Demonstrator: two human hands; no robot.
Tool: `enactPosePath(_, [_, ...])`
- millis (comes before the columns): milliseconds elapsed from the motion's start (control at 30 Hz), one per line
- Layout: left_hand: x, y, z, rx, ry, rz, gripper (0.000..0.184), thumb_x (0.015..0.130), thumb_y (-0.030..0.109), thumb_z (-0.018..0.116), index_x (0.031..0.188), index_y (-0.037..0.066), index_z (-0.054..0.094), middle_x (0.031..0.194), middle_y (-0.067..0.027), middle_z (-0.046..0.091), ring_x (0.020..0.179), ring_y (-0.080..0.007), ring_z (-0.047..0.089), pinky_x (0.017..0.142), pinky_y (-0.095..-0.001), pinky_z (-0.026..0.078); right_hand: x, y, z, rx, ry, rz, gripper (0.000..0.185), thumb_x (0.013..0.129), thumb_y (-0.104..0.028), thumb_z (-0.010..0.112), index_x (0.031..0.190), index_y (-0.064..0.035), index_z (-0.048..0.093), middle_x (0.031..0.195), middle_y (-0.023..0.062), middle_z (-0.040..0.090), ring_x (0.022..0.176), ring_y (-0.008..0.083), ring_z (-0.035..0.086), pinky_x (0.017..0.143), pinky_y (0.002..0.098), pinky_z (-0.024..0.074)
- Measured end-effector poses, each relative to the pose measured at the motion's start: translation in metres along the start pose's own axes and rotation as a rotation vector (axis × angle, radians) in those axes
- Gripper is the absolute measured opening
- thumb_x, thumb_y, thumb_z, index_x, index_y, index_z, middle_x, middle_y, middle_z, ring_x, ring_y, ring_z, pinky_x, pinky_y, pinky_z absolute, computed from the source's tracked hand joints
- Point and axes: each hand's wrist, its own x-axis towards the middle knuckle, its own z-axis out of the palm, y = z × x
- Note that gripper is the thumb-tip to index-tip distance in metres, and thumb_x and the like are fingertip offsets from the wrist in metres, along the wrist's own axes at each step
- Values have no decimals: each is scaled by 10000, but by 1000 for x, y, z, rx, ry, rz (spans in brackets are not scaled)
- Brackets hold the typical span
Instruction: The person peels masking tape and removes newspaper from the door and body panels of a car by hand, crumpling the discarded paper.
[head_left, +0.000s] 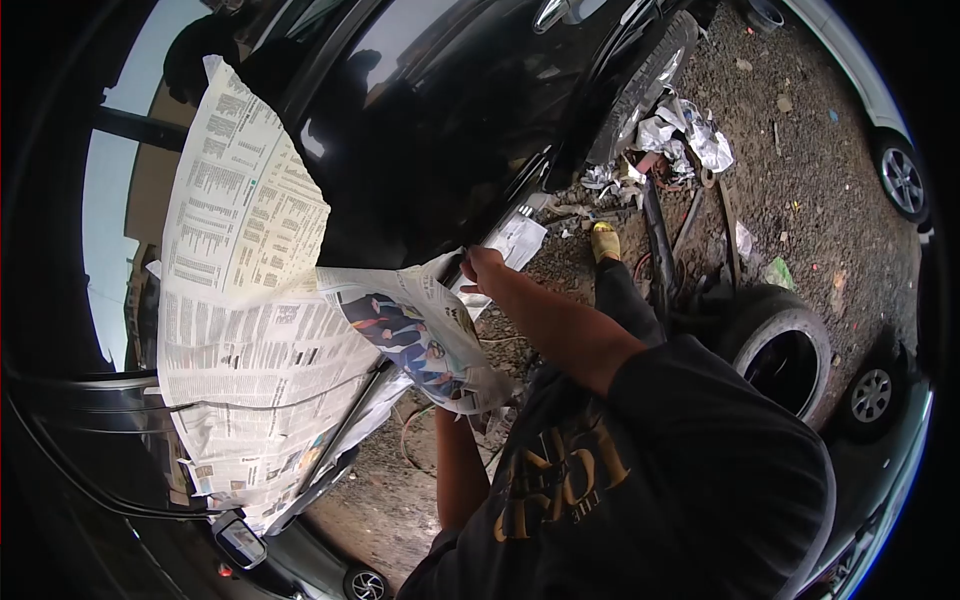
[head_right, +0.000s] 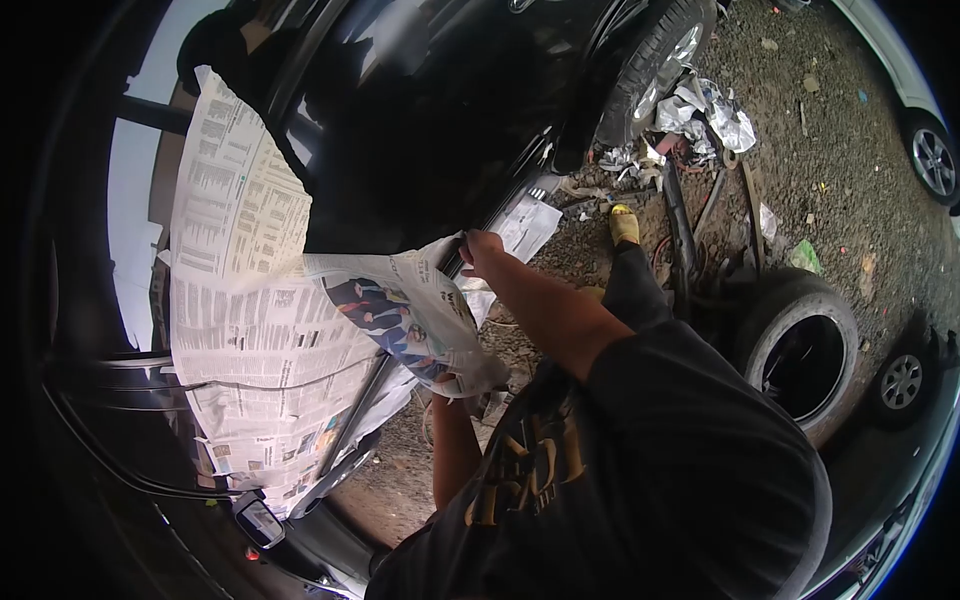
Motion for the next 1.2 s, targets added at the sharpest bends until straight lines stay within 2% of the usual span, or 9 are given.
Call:
enactPosePath(167, [33, 10, 9, 10, -27, 16, 357, 957, 278, 554, 1182, 2, 580, 941, -119, 678, 781, -193, 639, 677, -319, 519, 24, 26, -22, -282, -274, 176, 127, 840, -186, 543, 724, -141, 567, 565, -40, 525, 437, 109, 483, 838, 528, 560])
enactPosePath(300, [48, 12, 10, 7, -38, 14, 342, 956, 271, 554, 1162, 1, 596, 928, -112, 681, 778, -187, 637, 674, -316, 515, 31, 37, -42, -726, -510, 254, 196, 836, -252, 579, 658, -184, 532, 525, -54, 446, 428, 116, 436, 595, 418, 558])
enactPosePath(433, [55, 10, 11, -4, -35, 15, 328, 955, 265, 554, 1141, 1, 612, 914, -106, 684, 774, -181, 635, 670, -313, 511, -8, 48, -40, -1090, -440, 299, 209, 934, -340, 549, 780, -200, 549, 574, -58, 438, 489, 129, 429, 664, 382, 505])
enactPosePath(533, [53, 4, 15, -23, -33, 21, 319, 954, 260, 554, 1126, 0, 624, 904, -101, 687, 771, -176, 633, 668, -311, 508, -14, 56, -42, -1212, -483, 318, 135, 905, -290, 584, 938, -162, 609, 686, -4, 525, 649, 142, 539, 686, 415, 540])
enactPosePath(633, [46, -9, 14, -68, -16, 35, 311, 954, 255, 554, 1111, -1, 635, 894, -96, 689, 769, -172, 631, 665, -308, 505, -13, 45, -47, -1345, -406, 189, 168, 889, -244, 599, 995, -121, 640, 735, 26, 576, 653, 173, 581, 698, 410, 558])
enactPosePath(833, [2, -38, -1, -161, 110, 150, 297, 953, 245, 554, 1080, -2, 659, 874, -86, 694, 763, -163, 628, 660, -304, 499, -20, 27, -76, -1076, -558, 68, 233, 870, -222, 637, 1051, -77, 659, 852, 48, 642, 744, 187, 642, 710, 356, 565])
enactPosePath(933, [-32, -22, -11, -432, 237, -70, 213, 940, 179, 575, 922, -27, 626, 788, -32, 631, 696, -112, 546, 662, -285, 445, -41, 25, -57, -1154, -585, -27, 246, 877, -215, 630, 1075, -70, 647, 880, 55, 642, 770, 191, 643, 724, 357, 563])
enactPosePath(1100, [-116, 42, -34, 47, 601, 167, 119, 939, 103, 562, 868, 7, 567, 758, -46, 610, 658, -121, 484, 628, -276, 412, -96, 41, -9, -1280, -701, -193, 269, 889, -203, 618, 1115, -58, 627, 928, 67, 642, 813, 197, 644, 747, 357, 560])
enactPosePath(1200, [-153, 72, -45, 305, 679, 249, 135, 921, 143, 598, 938, 10, 609, 740, -178, 584, 661, -279, 591, 629, -384, 459, -138, 64, 30, -1324, -832, -293, 284, 896, -196, 611, 1139, -51, 616, 956, 73, 641, 838, 201, 645, 760, 358, 558])
